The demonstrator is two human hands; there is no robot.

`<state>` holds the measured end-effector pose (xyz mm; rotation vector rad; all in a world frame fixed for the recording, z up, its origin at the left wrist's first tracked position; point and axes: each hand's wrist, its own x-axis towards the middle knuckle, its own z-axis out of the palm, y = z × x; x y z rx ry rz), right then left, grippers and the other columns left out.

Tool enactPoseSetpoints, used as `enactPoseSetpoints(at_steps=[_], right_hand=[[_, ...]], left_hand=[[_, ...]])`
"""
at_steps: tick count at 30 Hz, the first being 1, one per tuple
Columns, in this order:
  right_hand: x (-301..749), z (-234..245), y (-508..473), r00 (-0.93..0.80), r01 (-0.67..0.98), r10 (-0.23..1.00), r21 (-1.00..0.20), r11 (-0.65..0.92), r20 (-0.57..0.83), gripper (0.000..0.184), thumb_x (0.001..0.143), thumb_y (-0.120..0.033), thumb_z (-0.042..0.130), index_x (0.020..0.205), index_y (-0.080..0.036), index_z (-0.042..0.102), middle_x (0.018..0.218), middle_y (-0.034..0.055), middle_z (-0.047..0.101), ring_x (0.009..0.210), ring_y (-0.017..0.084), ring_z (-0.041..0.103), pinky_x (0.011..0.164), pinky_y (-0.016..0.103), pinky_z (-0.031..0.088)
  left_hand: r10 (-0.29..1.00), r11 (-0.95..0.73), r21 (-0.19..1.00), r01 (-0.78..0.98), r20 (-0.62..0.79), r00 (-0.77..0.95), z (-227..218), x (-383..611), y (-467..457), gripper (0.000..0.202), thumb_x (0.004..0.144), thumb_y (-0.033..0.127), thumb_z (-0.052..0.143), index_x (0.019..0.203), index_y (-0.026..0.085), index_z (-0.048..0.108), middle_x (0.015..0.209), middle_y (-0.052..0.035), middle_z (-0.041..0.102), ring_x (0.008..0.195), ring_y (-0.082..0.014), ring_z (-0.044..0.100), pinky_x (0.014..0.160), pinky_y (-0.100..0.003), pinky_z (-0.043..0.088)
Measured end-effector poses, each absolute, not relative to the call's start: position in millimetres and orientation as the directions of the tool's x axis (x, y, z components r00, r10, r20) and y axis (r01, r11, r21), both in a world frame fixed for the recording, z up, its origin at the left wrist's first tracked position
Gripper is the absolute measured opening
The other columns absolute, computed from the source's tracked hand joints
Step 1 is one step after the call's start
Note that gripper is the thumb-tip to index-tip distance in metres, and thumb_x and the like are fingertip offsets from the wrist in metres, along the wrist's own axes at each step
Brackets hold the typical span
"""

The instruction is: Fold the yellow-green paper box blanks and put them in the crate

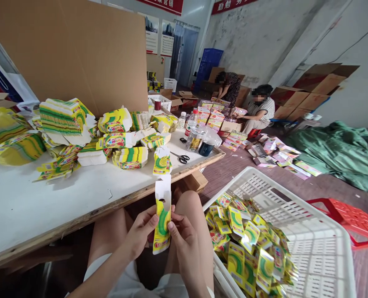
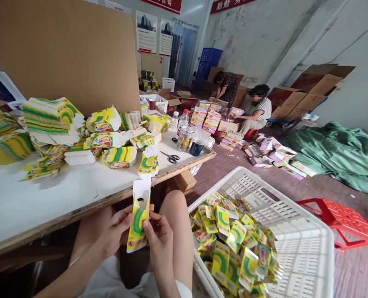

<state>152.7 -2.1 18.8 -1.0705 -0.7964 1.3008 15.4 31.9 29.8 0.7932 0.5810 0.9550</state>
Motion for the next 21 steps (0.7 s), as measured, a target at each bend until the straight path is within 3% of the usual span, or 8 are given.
enactPoseSetpoints(at_steps=[3, 9, 13, 15, 17, 19, 21], right_hand=[[151, 18, -2, 0.133, -0.309, 0.986, -0.95, -0.055, -0.1, 0.033, 0.078, -0.047, 0.078, 0.097, -0.02, 0.071, 0.098, 0.0087, 0.076, 0.091, 0.026, 0.07, 0.081, 0.038, 0.056], [148, 7, -3, 0.214, -0.185, 0.975, -0.982, -0.027, -0.067, 0.03, 0.082, -0.047, 0.073, 0.078, -0.019, 0.064, 0.072, 0.0025, 0.068, 0.067, 0.019, 0.062, 0.066, 0.031, 0.053], [151, 2, -2, 0.281, -0.083, 0.96, -0.996, 0.023, -0.001, 0.027, 0.084, -0.046, 0.072, 0.079, -0.02, 0.063, 0.073, 0.0023, 0.069, 0.068, 0.019, 0.063, 0.065, 0.03, 0.053], [155, 4, 0, 0.273, -0.039, 0.961, -0.998, 0.052, 0.039, 0.023, 0.084, -0.042, 0.072, 0.087, -0.021, 0.064, 0.08, 0.0033, 0.071, 0.073, 0.021, 0.066, 0.068, 0.031, 0.054], [159, 8, 1, 0.217, -0.021, 0.972, -0.995, 0.093, 0.086, 0.027, 0.086, -0.038, 0.071, 0.107, -0.022, 0.065, 0.097, 0.006, 0.072, 0.085, 0.023, 0.068, 0.076, 0.034, 0.056], [165, 12, 2, 0.141, -0.012, 0.981, -0.99, 0.139, 0.136, 0.041, 0.089, -0.035, 0.067, 0.128, -0.025, 0.058, 0.117, 0.0085, 0.069, 0.099, 0.024, 0.068, 0.086, 0.036, 0.056], [172, 16, 2, 0.076, -0.003, 0.985, -0.987, 0.158, 0.157, 0.046, 0.093, -0.034, 0.063, 0.137, -0.027, 0.053, 0.124, 0.0087, 0.067, 0.103, 0.024, 0.066, 0.089, 0.036, 0.055]], left_hand=[[0.901, 0.337, 0.824, -0.455, -0.143, 0.409, 28, 16, 32, 0.049, 0.082, 0.05, 0.073, 0.119, 0.018, 0.071, 0.113, -0.0132, 0.076, 0.1, -0.0304, 0.072, 0.087, -0.04, 0.057], [0.953, 0.255, 0.919, -0.299, -0.186, 0.239, 25, 21, 30, 0.055, 0.08, 0.062, 0.069, 0.108, 0.014, 0.069, 0.101, -0.0122, 0.078, 0.089, -0.028, 0.073, 0.075, -0.034, 0.058], [0.973, 0.165, 0.962, -0.219, -0.123, 0.197, 19, 19, 31, 0.055, 0.083, 0.051, 0.071, 0.124, 0.018, 0.053, 0.102, -0.01, 0.077, 0.088, -0.025, 0.073, 0.076, -0.033, 0.057], [0.978, 0.128, 0.973, -0.192, -0.091, 0.189, 17, 15, 31, 0.063, 0.084, 0.044, 0.072, 0.134, 0.022, 0.039, 0.103, -0.0085, 0.076, 0.087, -0.0233, 0.072, 0.077, -0.032, 0.056], [0.969, 0.118, 0.976, -0.181, -0.073, 0.237, 18, 9, 30, 0.067, 0.087, 0.04, 0.069, 0.14, 0.024, 0.03, 0.107, -0.0086, 0.075, 0.089, -0.0228, 0.072, 0.078, -0.033, 0.055], [0.943, 0.131, 0.974, -0.184, -0.065, 0.327, 21, 4, 30, 0.065, 0.091, 0.038, 0.065, 0.143, 0.026, 0.027, 0.111, -0.0095, 0.073, 0.091, -0.023, 0.072, 0.079, -0.033, 0.055], [0.909, 0.164, 0.968, -0.188, -0.074, 0.41, 26, -2, 30, 0.06, 0.093, 0.036, 0.063, 0.142, 0.026, 0.03, 0.113, -0.01, 0.071, 0.092, -0.023, 0.071, 0.08, -0.034, 0.055]])
